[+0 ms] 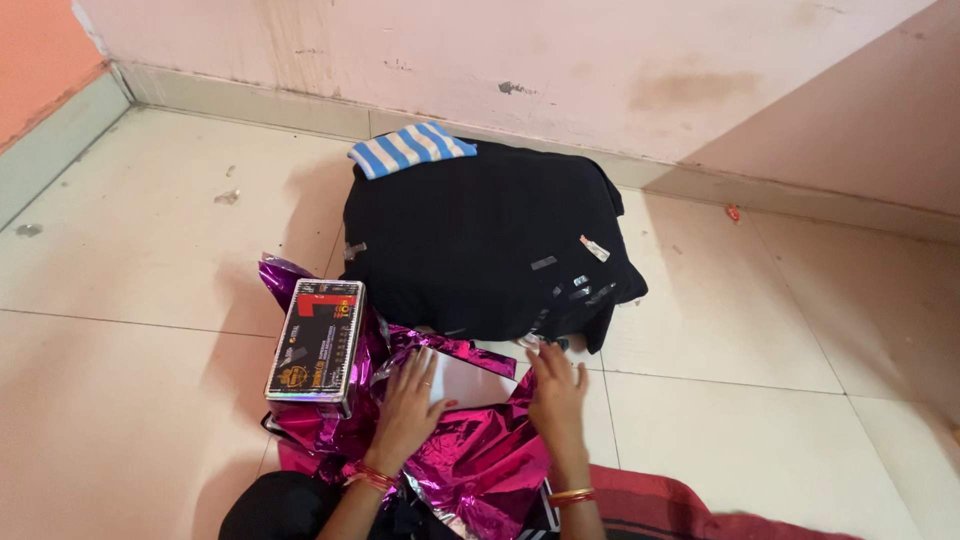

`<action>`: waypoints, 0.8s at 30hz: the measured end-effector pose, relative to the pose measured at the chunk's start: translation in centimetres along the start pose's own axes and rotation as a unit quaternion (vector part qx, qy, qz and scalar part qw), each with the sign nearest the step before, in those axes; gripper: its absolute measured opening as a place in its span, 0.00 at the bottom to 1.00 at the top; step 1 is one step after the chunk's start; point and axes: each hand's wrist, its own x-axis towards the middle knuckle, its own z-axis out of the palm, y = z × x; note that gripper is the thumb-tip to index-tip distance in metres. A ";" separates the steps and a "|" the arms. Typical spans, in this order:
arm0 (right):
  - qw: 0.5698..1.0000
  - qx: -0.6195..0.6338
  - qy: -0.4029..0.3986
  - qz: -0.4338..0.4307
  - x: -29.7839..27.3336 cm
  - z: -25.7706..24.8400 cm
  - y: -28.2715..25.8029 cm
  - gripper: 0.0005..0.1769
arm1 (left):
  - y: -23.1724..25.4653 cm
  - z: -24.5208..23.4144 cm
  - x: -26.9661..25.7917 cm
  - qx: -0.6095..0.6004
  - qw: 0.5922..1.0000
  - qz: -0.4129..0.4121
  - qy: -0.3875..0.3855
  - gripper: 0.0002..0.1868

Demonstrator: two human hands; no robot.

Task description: The person sits on the floor and wraps a small rectangular box with shiny pink wrapping paper. They smooth the paper, fold the edges, and secure the package with tape.

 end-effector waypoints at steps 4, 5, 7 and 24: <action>0.990 0.016 0.103 -0.098 -0.8 2.0 -3.0 0.34 | 1.2 1.6 -0.5 0.014 0.999 0.041 0.027 0.48; 0.987 0.045 0.106 -0.112 -1.1 2.5 -3.6 0.35 | 1.4 2.1 -0.5 0.007 0.999 0.039 0.022 0.47; 0.981 0.083 0.113 -0.137 -1.6 3.3 -4.6 0.36 | 1.2 2.9 -0.7 0.008 0.998 0.051 0.042 0.46; 0.975 0.100 0.089 -0.175 -3.9 8.7 -5.7 0.35 | 1.3 6.9 -0.5 0.064 0.983 0.090 0.145 0.42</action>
